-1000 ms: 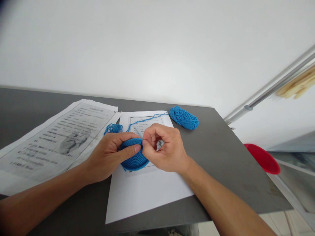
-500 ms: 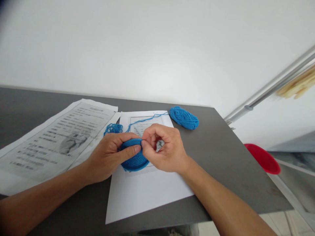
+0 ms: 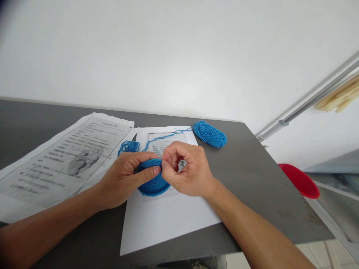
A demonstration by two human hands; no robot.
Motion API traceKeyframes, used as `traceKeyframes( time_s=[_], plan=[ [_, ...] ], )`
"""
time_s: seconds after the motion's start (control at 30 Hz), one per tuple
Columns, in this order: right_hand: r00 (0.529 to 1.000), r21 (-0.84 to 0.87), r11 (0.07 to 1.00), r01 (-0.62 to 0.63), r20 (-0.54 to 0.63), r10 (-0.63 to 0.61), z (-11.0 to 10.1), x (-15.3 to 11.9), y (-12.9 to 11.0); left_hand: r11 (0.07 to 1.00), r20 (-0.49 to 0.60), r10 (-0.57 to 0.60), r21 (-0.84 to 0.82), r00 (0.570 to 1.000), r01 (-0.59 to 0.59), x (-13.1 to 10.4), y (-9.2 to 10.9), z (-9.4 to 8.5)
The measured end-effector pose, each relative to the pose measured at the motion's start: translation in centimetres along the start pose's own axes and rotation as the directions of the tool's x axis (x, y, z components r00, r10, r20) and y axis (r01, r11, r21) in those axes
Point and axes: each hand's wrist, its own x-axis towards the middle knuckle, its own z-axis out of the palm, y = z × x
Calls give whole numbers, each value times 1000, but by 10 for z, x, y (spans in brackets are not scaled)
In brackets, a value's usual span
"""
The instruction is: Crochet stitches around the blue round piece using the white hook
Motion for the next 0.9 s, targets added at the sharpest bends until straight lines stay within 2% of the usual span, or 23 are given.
traceKeyframes(
  time_s=[0.53, 0.9],
  plan=[
    [1000, 47, 999, -2, 13, 1, 0, -1, 2, 1000, 11, 13, 11, 1000, -13, 0, 0, -1],
    [1000, -16, 1000, -7, 12, 8, 0, 1, 0, 999, 13, 22, 47, 1000, -23, -1, 0, 0]
  ],
)
